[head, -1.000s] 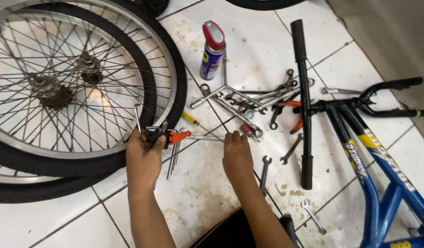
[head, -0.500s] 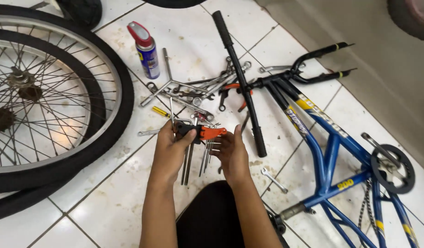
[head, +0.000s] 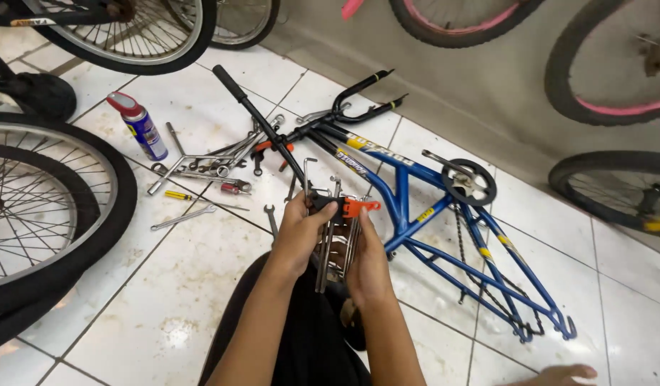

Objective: Removing a pin from a bicycle chain using a chain breaker tool and allen keys to disassemble the chain.

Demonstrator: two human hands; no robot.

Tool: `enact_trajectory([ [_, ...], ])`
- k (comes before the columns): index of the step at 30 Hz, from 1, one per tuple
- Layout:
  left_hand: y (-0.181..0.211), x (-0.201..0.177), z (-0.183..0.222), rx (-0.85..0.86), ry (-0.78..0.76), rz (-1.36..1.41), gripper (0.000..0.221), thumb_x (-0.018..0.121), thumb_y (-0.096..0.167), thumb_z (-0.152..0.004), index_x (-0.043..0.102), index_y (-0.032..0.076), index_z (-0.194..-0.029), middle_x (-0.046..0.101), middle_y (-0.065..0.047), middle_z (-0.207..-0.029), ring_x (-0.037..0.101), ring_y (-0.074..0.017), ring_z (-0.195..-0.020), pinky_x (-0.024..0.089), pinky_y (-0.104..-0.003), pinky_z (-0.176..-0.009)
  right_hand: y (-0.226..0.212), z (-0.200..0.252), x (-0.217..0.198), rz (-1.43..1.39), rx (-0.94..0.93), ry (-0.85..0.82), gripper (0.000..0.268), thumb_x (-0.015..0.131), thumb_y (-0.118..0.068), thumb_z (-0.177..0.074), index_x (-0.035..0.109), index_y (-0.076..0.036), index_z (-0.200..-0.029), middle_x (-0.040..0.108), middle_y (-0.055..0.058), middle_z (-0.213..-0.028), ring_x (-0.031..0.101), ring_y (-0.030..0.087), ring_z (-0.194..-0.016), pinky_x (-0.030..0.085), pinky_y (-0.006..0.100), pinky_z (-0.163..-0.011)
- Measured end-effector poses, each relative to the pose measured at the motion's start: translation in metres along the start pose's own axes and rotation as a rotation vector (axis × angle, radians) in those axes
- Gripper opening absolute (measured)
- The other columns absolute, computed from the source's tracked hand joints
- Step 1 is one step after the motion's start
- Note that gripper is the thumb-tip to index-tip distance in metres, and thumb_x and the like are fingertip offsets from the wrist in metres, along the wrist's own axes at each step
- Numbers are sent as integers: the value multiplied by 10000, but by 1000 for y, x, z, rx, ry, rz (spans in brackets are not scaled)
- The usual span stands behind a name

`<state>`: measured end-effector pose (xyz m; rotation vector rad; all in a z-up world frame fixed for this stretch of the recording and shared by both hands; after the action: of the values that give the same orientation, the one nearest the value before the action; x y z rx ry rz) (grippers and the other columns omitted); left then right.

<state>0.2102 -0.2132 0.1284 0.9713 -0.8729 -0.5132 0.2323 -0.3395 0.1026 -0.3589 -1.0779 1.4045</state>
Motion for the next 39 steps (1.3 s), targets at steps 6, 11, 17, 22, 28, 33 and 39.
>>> enact_trajectory([
  [6,-7,61,66,3,-109,-73,96,707,77,-926,627,31,-949,546,-35,-784,503,-125,-696,401,-234,-582,-21,56,-65,57,-64,176,417,680,-382,-921,657,-15,-1118,637,114,-892,670,302,-694,530,377,-618],
  [11,-6,96,122,-56,-176,-157,113,682,109,-944,628,20,-987,549,-34,-790,510,-140,-707,427,-264,-592,-37,106,-92,65,-98,223,415,668,-413,-911,678,-42,-1097,640,105,-877,712,322,-704,577,412,-654],
  [17,-44,128,138,-97,-315,-245,146,719,140,-909,623,37,-948,551,-55,-674,513,-163,-477,430,-279,-386,-48,155,-124,24,-130,278,395,681,-416,-889,666,-54,-1046,625,104,-849,719,335,-690,590,416,-641],
  [22,-61,165,168,-164,-421,-219,146,701,130,-902,614,17,-930,531,-68,-656,488,-157,-393,427,-294,-330,-61,202,-153,10,-170,357,373,700,-386,-888,671,-33,-1005,630,102,-823,717,310,-665,591,381,-607],
  [28,-93,213,207,-242,-538,-256,134,714,144,-897,653,28,-923,548,-48,-674,494,-115,-433,402,-266,-351,-74,256,-198,-51,-205,459,304,700,-319,-879,684,-28,-964,654,102,-788,732,308,-660,606,384,-604],
  [33,-143,253,226,-322,-624,-232,177,748,145,-881,671,14,-971,619,-46,-743,615,-131,-554,524,-272,-471,-82,290,-240,18,-224,518,353,678,-186,-893,648,61,-1144,640,135,-882,717,293,-684,615,412,-659],
  [39,-187,286,262,-531,-644,-260,203,771,170,-871,654,41,-976,476,46,-606,489,-54,-427,458,-183,-431,-76,328,-328,354,-129,560,529,627,-397,-972,721,104,-1116,712,214,-953,744,315,-868,613,424,-808],
])
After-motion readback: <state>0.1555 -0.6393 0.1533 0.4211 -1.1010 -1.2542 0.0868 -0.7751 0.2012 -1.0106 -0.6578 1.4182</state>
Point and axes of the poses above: each hand's wrist, its own z-axis away from the middle knuckle, its own x-axis out of the palm, y = z × x, the point moved 10 cm from there along -z, towards the middle knuckle
